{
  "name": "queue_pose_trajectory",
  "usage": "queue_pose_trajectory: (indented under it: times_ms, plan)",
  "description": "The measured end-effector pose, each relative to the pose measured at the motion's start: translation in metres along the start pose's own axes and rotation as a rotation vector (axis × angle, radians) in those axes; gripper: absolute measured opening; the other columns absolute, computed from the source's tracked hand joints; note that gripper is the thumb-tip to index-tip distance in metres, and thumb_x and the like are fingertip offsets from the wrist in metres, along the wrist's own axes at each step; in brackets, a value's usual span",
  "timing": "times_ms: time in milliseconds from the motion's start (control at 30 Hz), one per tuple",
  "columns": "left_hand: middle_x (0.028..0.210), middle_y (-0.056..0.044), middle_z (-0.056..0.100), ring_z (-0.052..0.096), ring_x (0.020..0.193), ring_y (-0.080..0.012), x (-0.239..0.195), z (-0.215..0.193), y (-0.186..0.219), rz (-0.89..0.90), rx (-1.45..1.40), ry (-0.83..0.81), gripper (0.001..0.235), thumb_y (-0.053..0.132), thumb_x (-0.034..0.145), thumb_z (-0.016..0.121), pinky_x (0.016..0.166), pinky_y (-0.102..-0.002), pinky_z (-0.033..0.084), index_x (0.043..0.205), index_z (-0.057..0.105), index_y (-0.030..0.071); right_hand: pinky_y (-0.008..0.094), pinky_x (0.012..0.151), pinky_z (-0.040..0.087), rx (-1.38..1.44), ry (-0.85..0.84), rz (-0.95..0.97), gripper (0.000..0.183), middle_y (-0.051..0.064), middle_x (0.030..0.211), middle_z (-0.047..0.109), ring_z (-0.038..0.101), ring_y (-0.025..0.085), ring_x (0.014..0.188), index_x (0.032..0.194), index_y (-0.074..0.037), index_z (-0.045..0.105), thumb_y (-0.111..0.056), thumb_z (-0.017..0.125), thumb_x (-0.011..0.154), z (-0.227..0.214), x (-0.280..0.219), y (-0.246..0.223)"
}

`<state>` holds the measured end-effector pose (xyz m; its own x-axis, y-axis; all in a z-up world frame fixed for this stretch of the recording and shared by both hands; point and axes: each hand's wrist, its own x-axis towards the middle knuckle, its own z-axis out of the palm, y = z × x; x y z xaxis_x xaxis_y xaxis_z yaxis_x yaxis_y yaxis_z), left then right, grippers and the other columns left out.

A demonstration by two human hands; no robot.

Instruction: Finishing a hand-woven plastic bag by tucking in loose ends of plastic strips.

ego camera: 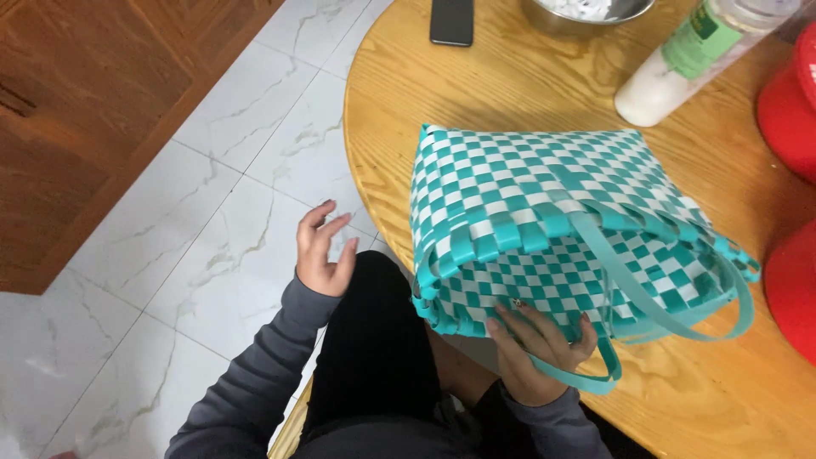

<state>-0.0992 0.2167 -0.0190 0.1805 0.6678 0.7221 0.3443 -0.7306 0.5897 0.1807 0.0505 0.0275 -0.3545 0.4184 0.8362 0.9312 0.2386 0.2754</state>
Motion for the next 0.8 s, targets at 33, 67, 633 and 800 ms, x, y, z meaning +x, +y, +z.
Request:
queue_pose_trajectory:
  times_ms: [33, 67, 633, 800]
  plan:
    - [0.126, -0.019, 0.044, 0.049, 0.123, -0.0373, 0.009, 0.001, 0.013, 0.062, -0.053, -0.022, 0.028, 0.014, 0.095, 0.056, 0.108, -0.05, 0.043, 0.122, 0.054, 0.006, 0.053, 0.112, 0.019, -0.057, 0.092, -0.155, 0.019, -0.007, 0.085, 0.075, 0.068, 0.016, 0.085, 0.109, -0.027, 0.066, -0.027, 0.052, 0.096, 0.006, -0.004, 0.01]
    - [0.126, -0.019, 0.044, 0.049, 0.123, -0.0373, 0.017, 0.006, 0.02, 0.064, -0.055, -0.024, 0.028, 0.014, 0.095, 0.056, 0.108, -0.05, 0.043, 0.122, 0.054, 0.006, 0.053, 0.112, 0.019, -0.061, 0.091, -0.154, 0.019, -0.007, 0.085, 0.075, 0.068, 0.016, 0.085, 0.109, -0.027, 0.066, -0.027, 0.052, 0.096, 0.007, -0.003, 0.006]
    - [0.109, -0.022, 0.052, 0.053, 0.1, -0.0364, 0.066, 0.079, 0.015, -0.002, 0.021, -0.099, 0.016, 0.015, 0.097, 0.046, 0.088, -0.044, 0.045, 0.105, 0.049, 0.001, 0.057, 0.117, 0.01, 0.078, 0.032, 0.254, 0.038, -0.002, 0.081, 0.075, 0.069, 0.022, 0.087, 0.102, -0.026, 0.067, 0.001, 0.043, 0.089, 0.001, -0.002, -0.022]
    - [0.11, -0.019, 0.053, 0.053, 0.102, -0.0336, 0.063, 0.079, 0.013, -0.038, 0.047, -0.117, 0.021, 0.018, 0.094, 0.047, 0.089, -0.043, 0.045, 0.106, 0.051, 0.002, 0.057, 0.117, 0.006, 0.132, -0.041, 0.317, 0.034, -0.001, 0.087, 0.075, 0.068, 0.022, 0.093, 0.104, -0.026, 0.066, 0.003, 0.055, 0.088, -0.005, -0.006, -0.025]
